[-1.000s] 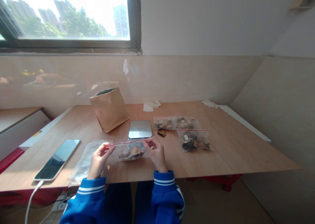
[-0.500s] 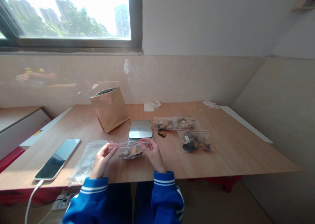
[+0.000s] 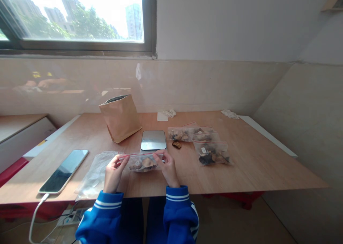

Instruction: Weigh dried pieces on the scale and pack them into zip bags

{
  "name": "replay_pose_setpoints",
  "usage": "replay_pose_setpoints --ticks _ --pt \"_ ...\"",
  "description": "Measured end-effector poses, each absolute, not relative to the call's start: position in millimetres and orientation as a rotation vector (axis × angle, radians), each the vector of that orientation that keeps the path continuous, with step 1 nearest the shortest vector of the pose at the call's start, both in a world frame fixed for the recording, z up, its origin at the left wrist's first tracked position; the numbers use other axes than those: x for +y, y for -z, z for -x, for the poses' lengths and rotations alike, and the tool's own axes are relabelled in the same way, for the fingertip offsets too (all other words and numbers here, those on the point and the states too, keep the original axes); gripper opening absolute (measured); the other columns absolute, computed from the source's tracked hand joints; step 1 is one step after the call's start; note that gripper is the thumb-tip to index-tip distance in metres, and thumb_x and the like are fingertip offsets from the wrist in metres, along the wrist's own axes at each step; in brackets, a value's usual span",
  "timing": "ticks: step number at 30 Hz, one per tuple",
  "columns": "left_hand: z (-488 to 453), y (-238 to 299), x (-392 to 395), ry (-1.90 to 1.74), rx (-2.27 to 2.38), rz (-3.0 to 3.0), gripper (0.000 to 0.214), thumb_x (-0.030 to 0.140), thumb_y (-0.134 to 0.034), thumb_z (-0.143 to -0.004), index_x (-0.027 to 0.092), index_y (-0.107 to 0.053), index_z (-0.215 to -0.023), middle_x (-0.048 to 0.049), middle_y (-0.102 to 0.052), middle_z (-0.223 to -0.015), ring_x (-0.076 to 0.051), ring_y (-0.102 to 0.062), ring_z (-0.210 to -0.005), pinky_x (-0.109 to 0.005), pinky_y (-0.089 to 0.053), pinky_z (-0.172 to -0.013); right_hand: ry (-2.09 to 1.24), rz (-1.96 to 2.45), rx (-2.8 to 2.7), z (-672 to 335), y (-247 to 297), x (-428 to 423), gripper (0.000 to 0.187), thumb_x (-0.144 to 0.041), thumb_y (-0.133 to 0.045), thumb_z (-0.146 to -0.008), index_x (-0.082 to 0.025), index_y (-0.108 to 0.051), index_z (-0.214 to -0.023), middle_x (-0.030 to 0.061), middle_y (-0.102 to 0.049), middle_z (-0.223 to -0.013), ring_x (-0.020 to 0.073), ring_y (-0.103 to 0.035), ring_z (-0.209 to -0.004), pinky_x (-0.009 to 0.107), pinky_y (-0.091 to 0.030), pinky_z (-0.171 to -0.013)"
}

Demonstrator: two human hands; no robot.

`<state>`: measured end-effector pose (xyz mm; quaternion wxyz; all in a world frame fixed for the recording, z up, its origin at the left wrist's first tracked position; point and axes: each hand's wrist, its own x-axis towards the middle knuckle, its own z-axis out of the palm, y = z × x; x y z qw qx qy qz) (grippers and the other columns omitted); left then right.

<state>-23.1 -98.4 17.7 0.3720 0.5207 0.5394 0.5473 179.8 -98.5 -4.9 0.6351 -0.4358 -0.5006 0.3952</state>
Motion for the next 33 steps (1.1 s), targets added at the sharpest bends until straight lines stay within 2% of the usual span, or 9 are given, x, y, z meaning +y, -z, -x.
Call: replay_pose_setpoints --ticks 4,6,9,13,21,26,30,33 --pt "22 -15 -98 -1.374 1.194 -1.358 0.032 0.042 -0.067 -0.077 0.016 -0.071 -0.096 -0.0109 -0.069 -0.117 -0.024 -0.065 -0.105 -0.036 -0.050 -0.093 -1.054 0.934 -1.152 -176 0 -101 0.030 -0.046 -0.066 -0.081 -0.021 -0.070 -0.098 0.0059 -0.070 -0.105 0.0219 -0.063 -0.102 0.035 -0.048 -0.093" --pt "20 -14 -98 -1.365 1.178 -1.358 0.030 0.040 -0.070 -0.076 0.014 -0.072 -0.092 -0.0115 -0.071 -0.112 -0.024 -0.064 -0.107 -0.038 -0.049 -0.096 -1.120 0.931 -1.155 -174 0 -101 0.032 -0.046 -0.068 -0.079 -0.021 -0.070 -0.098 0.0056 -0.072 -0.102 0.0217 -0.065 -0.098 0.035 -0.049 -0.091" --pt "17 -13 -98 -1.349 1.194 -1.310 0.031 0.039 -0.071 -0.074 0.013 -0.072 -0.090 -0.0114 -0.074 -0.100 -0.025 -0.068 -0.098 -0.039 -0.052 -0.092 -1.135 0.965 -1.148 -173 3 -100 0.031 -0.046 -0.071 -0.076 -0.019 -0.071 -0.092 0.0052 -0.073 -0.094 0.0210 -0.067 -0.090 0.033 -0.052 -0.084" --pt "17 -11 -99 -1.338 1.220 -1.327 0.034 0.041 -0.071 -0.074 0.013 -0.072 -0.094 -0.0101 -0.074 -0.098 -0.024 -0.069 -0.094 -0.037 -0.054 -0.087 -1.117 1.013 -1.143 -173 7 -98 0.032 -0.046 -0.072 -0.075 -0.018 -0.072 -0.088 0.0053 -0.073 -0.086 0.0207 -0.067 -0.083 0.033 -0.053 -0.079" --pt "16 -8 -101 -1.367 1.289 -1.423 0.032 0.042 -0.071 -0.074 0.015 -0.073 -0.091 -0.0088 -0.075 -0.093 -0.023 -0.069 -0.090 -0.036 -0.055 -0.085 -0.975 1.039 -1.195 -176 12 -96 0.028 -0.044 -0.070 -0.077 -0.018 -0.074 -0.088 0.0069 -0.073 -0.093 0.0224 -0.066 -0.093 0.036 -0.052 -0.086" --pt "13 -12 -102 -1.406 1.346 -1.488 0.025 0.039 -0.071 -0.074 0.017 -0.074 -0.084 -0.0085 -0.074 -0.093 -0.023 -0.068 -0.092 -0.037 -0.051 -0.091 -0.786 1.086 -1.209 -176 16 -93 0.022 -0.039 -0.070 -0.078 -0.018 -0.074 -0.082 0.0064 -0.072 -0.086 0.0212 -0.066 -0.085 0.035 -0.051 -0.082" --pt "14 -15 -101 -1.365 1.320 -1.494 0.025 0.040 -0.070 -0.075 0.017 -0.074 -0.085 -0.0084 -0.074 -0.093 -0.023 -0.068 -0.093 -0.037 -0.051 -0.091 -0.884 1.049 -1.154 -176 14 -95 0.023 -0.040 -0.071 -0.077 -0.018 -0.072 -0.081 0.0054 -0.071 -0.083 0.0203 -0.066 -0.081 0.033 -0.053 -0.077" --pt "14 -17 -103 -1.284 1.195 -1.487 0.026 0.039 -0.068 -0.078 0.017 -0.075 -0.090 -0.0083 -0.074 -0.099 -0.024 -0.068 -0.097 -0.036 -0.051 -0.091 -1.036 0.975 -1.091 -176 8 -100 0.026 -0.041 -0.072 -0.077 -0.019 -0.071 -0.090 0.0058 -0.074 -0.091 0.0216 -0.068 -0.087 0.035 -0.054 -0.082"
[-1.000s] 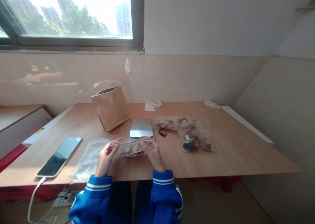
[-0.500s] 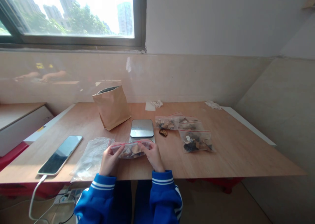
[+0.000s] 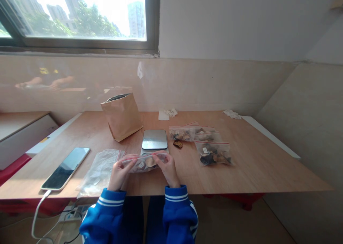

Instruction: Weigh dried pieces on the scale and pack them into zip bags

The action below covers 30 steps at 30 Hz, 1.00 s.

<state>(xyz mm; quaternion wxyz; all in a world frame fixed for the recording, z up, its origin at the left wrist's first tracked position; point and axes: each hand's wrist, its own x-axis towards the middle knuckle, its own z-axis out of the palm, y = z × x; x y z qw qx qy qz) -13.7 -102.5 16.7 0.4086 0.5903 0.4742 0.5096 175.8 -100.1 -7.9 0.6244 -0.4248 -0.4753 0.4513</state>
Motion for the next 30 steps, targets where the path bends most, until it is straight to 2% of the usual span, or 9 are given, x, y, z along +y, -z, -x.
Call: replay_pose_setpoints --ticks 3,6,8,12,22,27,30 --pt "9 -16 -105 -1.247 1.132 -1.376 0.027 0.039 -0.069 -0.078 0.016 -0.075 -0.091 -0.0086 -0.074 -0.097 -0.025 -0.069 -0.094 -0.035 -0.054 -0.085 -1.237 0.881 -1.108 -175 2 -104 0.037 -0.042 -0.073 -0.076 -0.021 -0.069 -0.106 0.0079 -0.073 -0.107 0.0253 -0.067 -0.101 0.041 -0.052 -0.092" --pt "2 -13 -107 -1.231 1.106 -1.331 0.026 0.038 -0.071 -0.076 0.016 -0.076 -0.088 -0.0085 -0.074 -0.095 -0.025 -0.069 -0.091 -0.034 -0.055 -0.082 -1.263 0.881 -1.164 -175 1 -105 0.037 -0.045 -0.074 -0.075 -0.019 -0.072 -0.101 0.0093 -0.073 -0.107 0.0276 -0.068 -0.102 0.045 -0.051 -0.095" --pt "0 -9 -106 -1.245 1.103 -1.338 0.025 0.038 -0.072 -0.075 0.016 -0.076 -0.088 -0.0083 -0.074 -0.096 -0.024 -0.069 -0.092 -0.033 -0.055 -0.082 -1.231 0.923 -1.178 -175 3 -103 0.036 -0.047 -0.073 -0.075 -0.018 -0.074 -0.096 0.0098 -0.074 -0.103 0.0276 -0.069 -0.097 0.044 -0.052 -0.093" --pt "0 -6 -104 -1.249 1.091 -1.380 0.026 0.037 -0.073 -0.075 0.015 -0.076 -0.090 -0.0091 -0.074 -0.097 -0.025 -0.068 -0.095 -0.034 -0.054 -0.087 -1.216 1.015 -1.148 -175 8 -100 0.041 -0.047 -0.074 -0.074 -0.016 -0.074 -0.101 0.0106 -0.075 -0.101 0.0274 -0.070 -0.097 0.041 -0.054 -0.090" --pt "-5 -11 -106 -1.286 1.142 -1.274 0.027 0.036 -0.074 -0.073 0.016 -0.078 -0.089 -0.0086 -0.075 -0.093 -0.026 -0.069 -0.095 -0.034 -0.054 -0.086 -1.028 1.108 -1.097 -170 4 -102 0.032 -0.042 -0.076 -0.071 -0.014 -0.074 -0.085 0.0097 -0.076 -0.087 0.0237 -0.071 -0.082 0.034 -0.057 -0.076" --pt "-7 -14 -108 -1.343 1.158 -1.237 0.027 0.037 -0.075 -0.071 0.014 -0.077 -0.086 -0.0076 -0.075 -0.089 -0.024 -0.069 -0.086 -0.032 -0.056 -0.078 -0.994 1.089 -1.103 -171 3 -102 0.029 -0.042 -0.076 -0.071 -0.014 -0.073 -0.081 0.0077 -0.074 -0.082 0.0219 -0.069 -0.079 0.032 -0.057 -0.073" --pt "-4 -16 -109 -1.303 1.118 -1.236 0.028 0.038 -0.074 -0.072 0.014 -0.077 -0.086 -0.0075 -0.075 -0.087 -0.023 -0.069 -0.082 -0.031 -0.056 -0.074 -1.108 1.035 -1.146 -173 -1 -105 0.029 -0.043 -0.075 -0.072 -0.016 -0.074 -0.080 0.0064 -0.074 -0.081 0.0211 -0.068 -0.075 0.031 -0.056 -0.067"
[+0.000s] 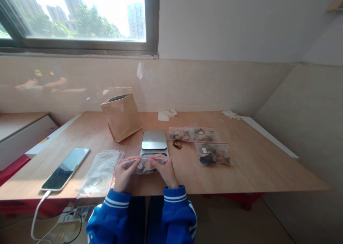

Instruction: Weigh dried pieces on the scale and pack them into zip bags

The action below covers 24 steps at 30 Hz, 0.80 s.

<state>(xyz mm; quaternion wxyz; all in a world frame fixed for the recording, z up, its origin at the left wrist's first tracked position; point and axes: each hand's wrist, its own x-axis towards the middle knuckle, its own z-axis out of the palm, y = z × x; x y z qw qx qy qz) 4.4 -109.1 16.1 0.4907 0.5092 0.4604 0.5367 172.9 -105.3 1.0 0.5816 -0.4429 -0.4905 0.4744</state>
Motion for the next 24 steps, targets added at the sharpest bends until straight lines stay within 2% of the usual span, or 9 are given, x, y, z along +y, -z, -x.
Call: replay_pose_setpoints --ticks 3,7,13,19,24 --pt "-2 -18 -110 -1.282 1.068 -1.289 0.025 0.036 -0.074 -0.074 0.015 -0.077 -0.087 -0.0086 -0.075 -0.092 -0.023 -0.069 -0.088 -0.030 -0.055 -0.079 -1.241 0.949 -1.197 -172 -6 -108 0.027 -0.042 -0.076 -0.072 -0.018 -0.074 -0.086 0.0057 -0.075 -0.088 0.0213 -0.069 -0.080 0.032 -0.057 -0.073" --pt "-4 -19 -110 -1.298 1.056 -1.293 0.022 0.034 -0.075 -0.073 0.014 -0.076 -0.083 -0.0079 -0.074 -0.087 -0.020 -0.068 -0.082 -0.026 -0.054 -0.073 -1.238 0.921 -1.202 -166 -9 -107 0.024 -0.039 -0.075 -0.073 -0.019 -0.074 -0.086 0.0049 -0.076 -0.089 0.0213 -0.070 -0.085 0.035 -0.055 -0.083" --pt "-10 -17 -111 -1.320 1.088 -1.240 0.026 0.035 -0.075 -0.072 0.012 -0.075 -0.085 -0.0085 -0.073 -0.084 -0.018 -0.067 -0.074 -0.025 -0.053 -0.065 -1.128 0.978 -1.219 -158 -8 -104 0.019 -0.035 -0.072 -0.076 -0.018 -0.074 -0.082 0.0054 -0.075 -0.083 0.0202 -0.069 -0.081 0.032 -0.056 -0.079" --pt "-13 -9 -112 -1.410 1.200 -1.231 0.028 0.038 -0.074 -0.073 0.014 -0.073 -0.086 -0.0088 -0.074 -0.087 -0.020 -0.068 -0.084 -0.028 -0.053 -0.075 -0.997 1.029 -1.221 -147 -6 -100 0.015 -0.031 -0.071 -0.075 -0.017 -0.071 -0.078 0.0048 -0.072 -0.078 0.0187 -0.068 -0.074 0.030 -0.055 -0.072" --pt "-24 -6 -109 -1.541 1.444 -1.245 0.032 0.044 -0.072 -0.073 0.017 -0.072 -0.088 -0.0072 -0.073 -0.087 -0.020 -0.068 -0.082 -0.028 -0.053 -0.074 -0.862 1.066 -1.189 -136 3 -92 0.018 -0.034 -0.070 -0.076 -0.017 -0.070 -0.080 0.0066 -0.071 -0.080 0.0200 -0.067 -0.076 0.031 -0.055 -0.072"
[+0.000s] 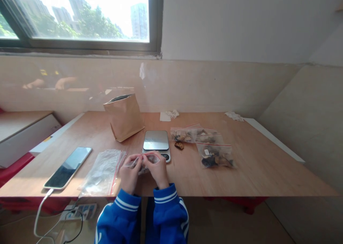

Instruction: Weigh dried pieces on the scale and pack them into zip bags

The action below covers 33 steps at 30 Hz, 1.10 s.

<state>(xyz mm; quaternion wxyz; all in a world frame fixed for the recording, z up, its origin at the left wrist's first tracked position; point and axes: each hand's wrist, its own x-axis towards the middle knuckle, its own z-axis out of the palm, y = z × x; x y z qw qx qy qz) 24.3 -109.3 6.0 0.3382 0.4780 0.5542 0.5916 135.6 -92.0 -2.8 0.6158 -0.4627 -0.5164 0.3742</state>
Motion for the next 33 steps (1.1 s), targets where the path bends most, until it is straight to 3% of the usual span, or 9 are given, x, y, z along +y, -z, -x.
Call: replay_pose_setpoints --ticks 3,8,12,17,23,28,33 --pt "-27 -10 -107 -1.539 1.480 -1.287 0.031 0.046 -0.069 -0.075 0.017 -0.071 -0.086 -0.0065 -0.073 -0.086 -0.019 -0.067 -0.082 -0.026 -0.051 -0.073 -0.794 1.071 -1.175 -136 2 -91 0.022 -0.038 -0.068 -0.078 -0.017 -0.072 -0.083 0.0079 -0.073 -0.085 0.0211 -0.068 -0.080 0.032 -0.054 -0.076" --pt "-14 -18 -105 -1.406 1.481 -1.283 0.034 0.051 -0.066 -0.076 0.017 -0.071 -0.076 -0.0032 -0.071 -0.068 -0.018 -0.065 -0.062 -0.025 -0.049 -0.059 -0.877 1.083 -1.148 -143 -7 -96 0.034 -0.050 -0.059 -0.086 -0.019 -0.073 -0.080 0.0071 -0.075 -0.078 0.0240 -0.069 -0.079 0.036 -0.053 -0.079" --pt "-7 -18 -102 -1.418 1.569 -1.259 0.038 0.055 -0.062 -0.079 0.020 -0.074 -0.072 -0.0048 -0.073 -0.070 -0.021 -0.068 -0.069 -0.026 -0.050 -0.063 -0.920 1.110 -1.113 -145 -7 -96 0.052 -0.064 -0.048 -0.087 -0.020 -0.073 -0.072 0.0082 -0.074 -0.071 0.0263 -0.069 -0.078 0.038 -0.053 -0.082" --pt "-12 -17 -101 -1.424 1.470 -1.111 0.051 0.062 -0.055 -0.081 0.018 -0.065 -0.057 -0.0035 -0.065 -0.053 -0.017 -0.062 -0.055 -0.025 -0.048 -0.054 -1.062 1.139 -0.977 -152 -5 -96 0.079 -0.077 -0.021 -0.086 -0.021 -0.073 -0.065 0.0109 -0.071 -0.065 0.0261 -0.069 -0.068 0.038 -0.054 -0.077" --pt "-17 -13 -101 -1.373 1.273 -0.907 0.060 0.069 -0.047 -0.082 0.014 -0.071 -0.073 -0.0069 -0.071 -0.065 -0.019 -0.065 -0.059 -0.029 -0.052 -0.056 -0.899 1.332 -0.943 -161 -6 -95 0.071 -0.077 -0.027 -0.085 -0.026 -0.068 -0.058 0.0102 -0.065 -0.054 0.0281 -0.066 -0.063 0.039 -0.052 -0.065" --pt "-24 -20 -109 -1.240 1.293 -1.017 0.076 0.075 -0.034 -0.082 0.011 -0.074 -0.074 -0.0133 -0.072 -0.068 -0.024 -0.067 -0.065 -0.033 -0.054 -0.062 -0.865 1.341 -0.940 -176 -6 -97 0.069 -0.075 -0.027 -0.087 -0.026 -0.064 -0.056 0.0098 -0.065 -0.053 0.0272 -0.066 -0.061 0.038 -0.051 -0.061" --pt "-30 -25 -115 -1.153 1.129 -1.303 0.072 0.070 -0.030 -0.088 0.015 -0.076 -0.089 -0.0104 -0.074 -0.079 -0.022 -0.067 -0.073 -0.031 -0.051 -0.069 -0.692 1.442 -0.927 -242 -11 -95 0.065 -0.075 -0.035 -0.084 -0.023 -0.066 -0.062 0.0061 -0.061 -0.047 0.0249 -0.065 -0.056 0.035 -0.050 -0.057"
